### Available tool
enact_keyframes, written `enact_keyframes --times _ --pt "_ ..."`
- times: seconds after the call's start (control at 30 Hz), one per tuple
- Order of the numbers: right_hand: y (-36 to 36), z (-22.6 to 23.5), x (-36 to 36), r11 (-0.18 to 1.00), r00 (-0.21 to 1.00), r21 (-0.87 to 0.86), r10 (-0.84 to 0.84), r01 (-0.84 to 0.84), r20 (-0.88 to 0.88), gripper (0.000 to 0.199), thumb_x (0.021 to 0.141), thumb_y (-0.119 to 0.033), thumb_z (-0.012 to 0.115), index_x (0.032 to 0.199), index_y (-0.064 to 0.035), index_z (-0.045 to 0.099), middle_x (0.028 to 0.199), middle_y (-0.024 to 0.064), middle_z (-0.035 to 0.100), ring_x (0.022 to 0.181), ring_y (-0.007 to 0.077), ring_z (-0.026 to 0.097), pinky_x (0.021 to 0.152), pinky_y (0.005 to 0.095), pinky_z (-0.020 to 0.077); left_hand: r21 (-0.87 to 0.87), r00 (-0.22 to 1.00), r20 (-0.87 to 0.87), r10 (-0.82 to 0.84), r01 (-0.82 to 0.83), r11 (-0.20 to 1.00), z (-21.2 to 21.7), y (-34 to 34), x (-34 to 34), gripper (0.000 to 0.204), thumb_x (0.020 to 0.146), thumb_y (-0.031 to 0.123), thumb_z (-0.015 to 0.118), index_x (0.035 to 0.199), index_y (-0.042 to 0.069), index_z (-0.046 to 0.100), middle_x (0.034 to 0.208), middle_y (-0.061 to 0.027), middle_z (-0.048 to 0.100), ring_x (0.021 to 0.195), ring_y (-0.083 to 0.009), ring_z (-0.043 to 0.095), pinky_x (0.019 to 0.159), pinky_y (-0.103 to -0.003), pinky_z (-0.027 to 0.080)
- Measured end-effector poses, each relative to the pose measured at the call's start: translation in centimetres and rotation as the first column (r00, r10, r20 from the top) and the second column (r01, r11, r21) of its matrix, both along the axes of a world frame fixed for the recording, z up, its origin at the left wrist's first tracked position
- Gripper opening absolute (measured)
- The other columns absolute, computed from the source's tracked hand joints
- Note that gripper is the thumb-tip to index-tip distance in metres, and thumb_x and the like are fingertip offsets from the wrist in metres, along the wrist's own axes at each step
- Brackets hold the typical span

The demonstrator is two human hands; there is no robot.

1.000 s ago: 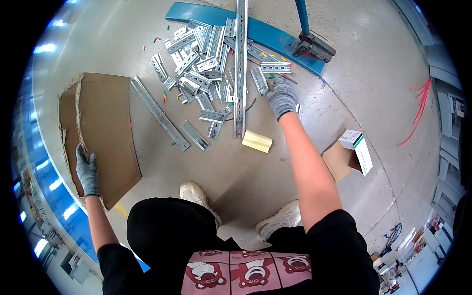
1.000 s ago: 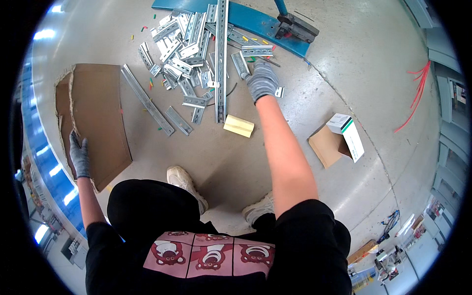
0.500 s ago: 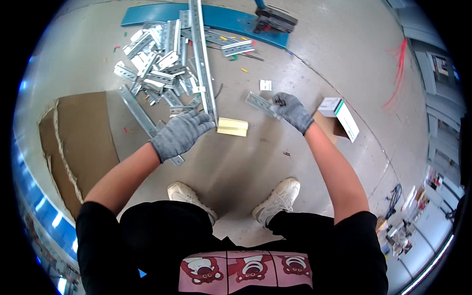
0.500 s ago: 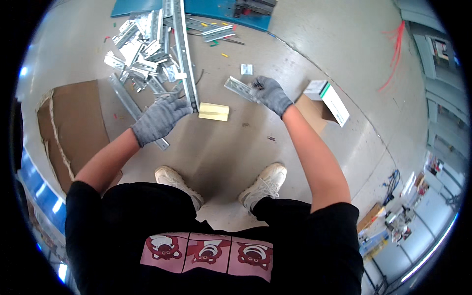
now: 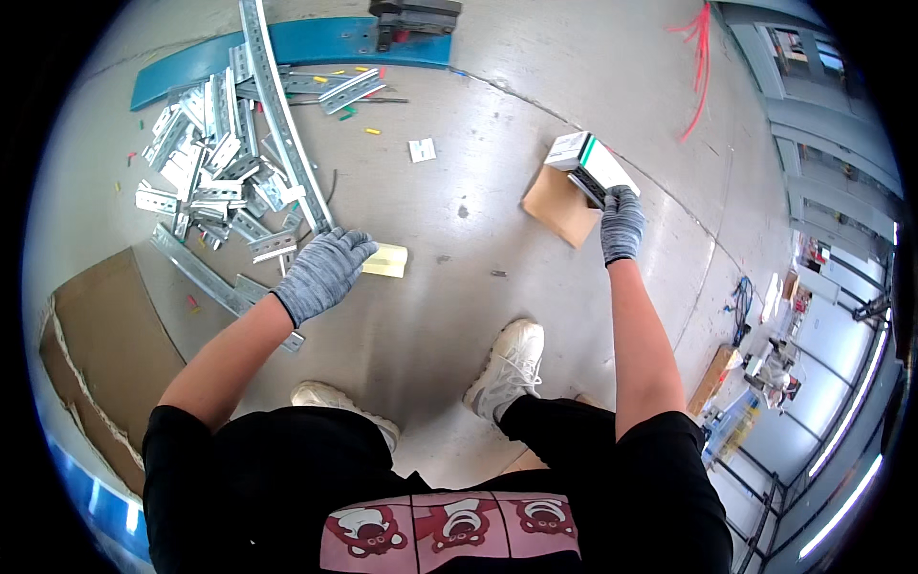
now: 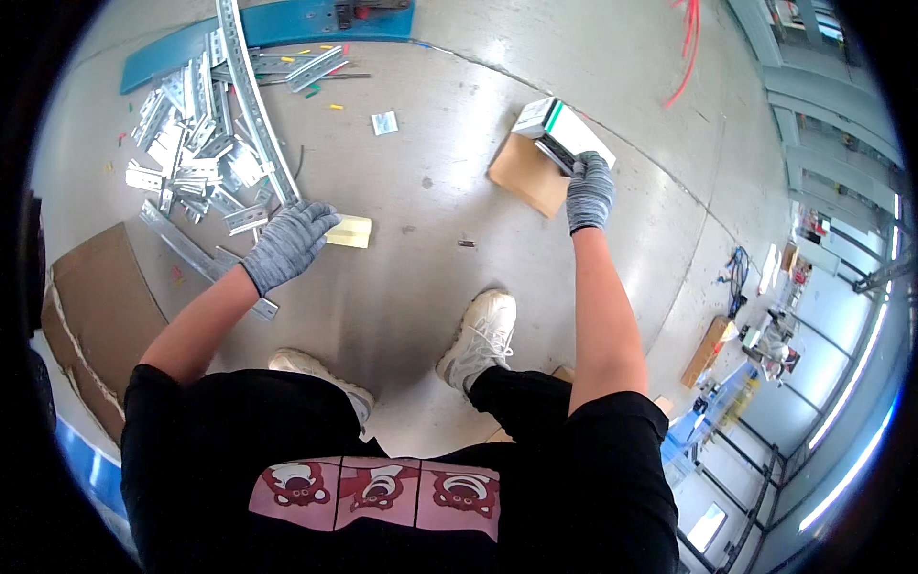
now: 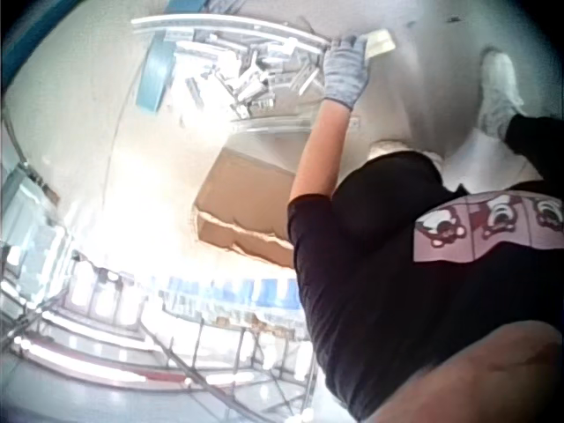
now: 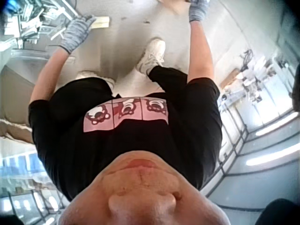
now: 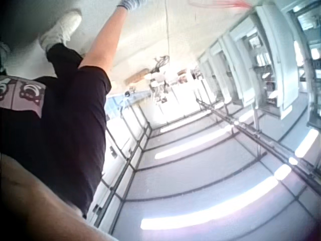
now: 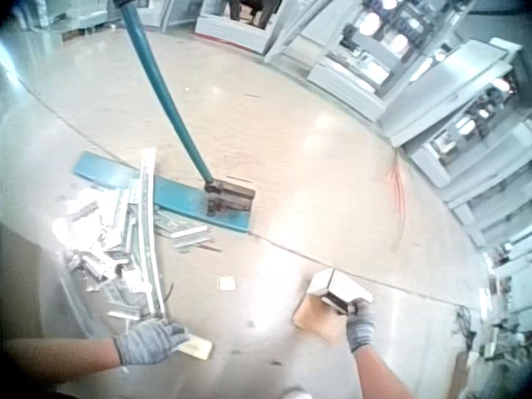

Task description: The person walks through a warehouse and picks up a small box from a larger cardboard box. They then empty the contents of a large cardboard box onto the floor and begin sorting small metal parts by hand, separating them into piles.

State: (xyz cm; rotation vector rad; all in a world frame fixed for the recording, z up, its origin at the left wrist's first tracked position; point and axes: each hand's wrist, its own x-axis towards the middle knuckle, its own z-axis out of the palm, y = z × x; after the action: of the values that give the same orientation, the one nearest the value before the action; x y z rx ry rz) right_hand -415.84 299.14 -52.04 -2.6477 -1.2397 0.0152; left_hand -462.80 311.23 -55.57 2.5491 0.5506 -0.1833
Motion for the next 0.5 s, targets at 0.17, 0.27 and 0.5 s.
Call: enact_keyframes --times 0.17,0.27,0.5 --pt "2.2 -0.5 1.3 0.975 0.971 0.194 -0.067 0.113 -0.230 0.011 0.084 -0.008 0.051 0.085 -0.0062 0.062 0.082 0.0143 0.060 0.078 0.0266 0.056 0.071 0.0382 0.0437 -0.053 0.995 -0.081 0.057 -0.061 0.997 1.4 0.0 -1.1 0.036 0.085 0.019 0.053 0.119 0.007 0.056 0.121 -0.0112 0.055 0.113 -0.0284 0.051 0.098 -0.040 0.039" --pt "3.1 -0.8 1.4 0.938 0.944 0.136 0.326 -0.318 -0.044 0.007 0.084 0.000 0.057 0.089 -0.0037 0.059 0.083 0.0103 0.059 0.076 0.0210 0.054 0.072 0.0335 0.0469 0.040 1.000 0.011 -0.023 0.023 0.999 -0.8 -2.6 -3.4 0.039 0.086 0.015 0.049 0.124 0.008 0.053 0.131 -0.0142 0.050 0.114 -0.0282 0.051 0.096 -0.038 0.041" --pt "5.5 -3.7 -9.7 0.661 0.518 -0.090 0.488 -0.745 -0.703 0.011 0.080 0.001 0.061 0.090 -0.0037 0.060 0.087 0.0111 0.060 0.078 0.0233 0.058 0.076 0.0336 0.0480 -0.139 0.993 -0.014 0.120 -0.121 0.983 0.5 -5.6 -7.0 0.035 0.085 0.011 0.048 0.119 0.007 0.055 0.123 -0.0186 0.053 0.108 -0.0297 0.055 0.093 -0.039 0.043"
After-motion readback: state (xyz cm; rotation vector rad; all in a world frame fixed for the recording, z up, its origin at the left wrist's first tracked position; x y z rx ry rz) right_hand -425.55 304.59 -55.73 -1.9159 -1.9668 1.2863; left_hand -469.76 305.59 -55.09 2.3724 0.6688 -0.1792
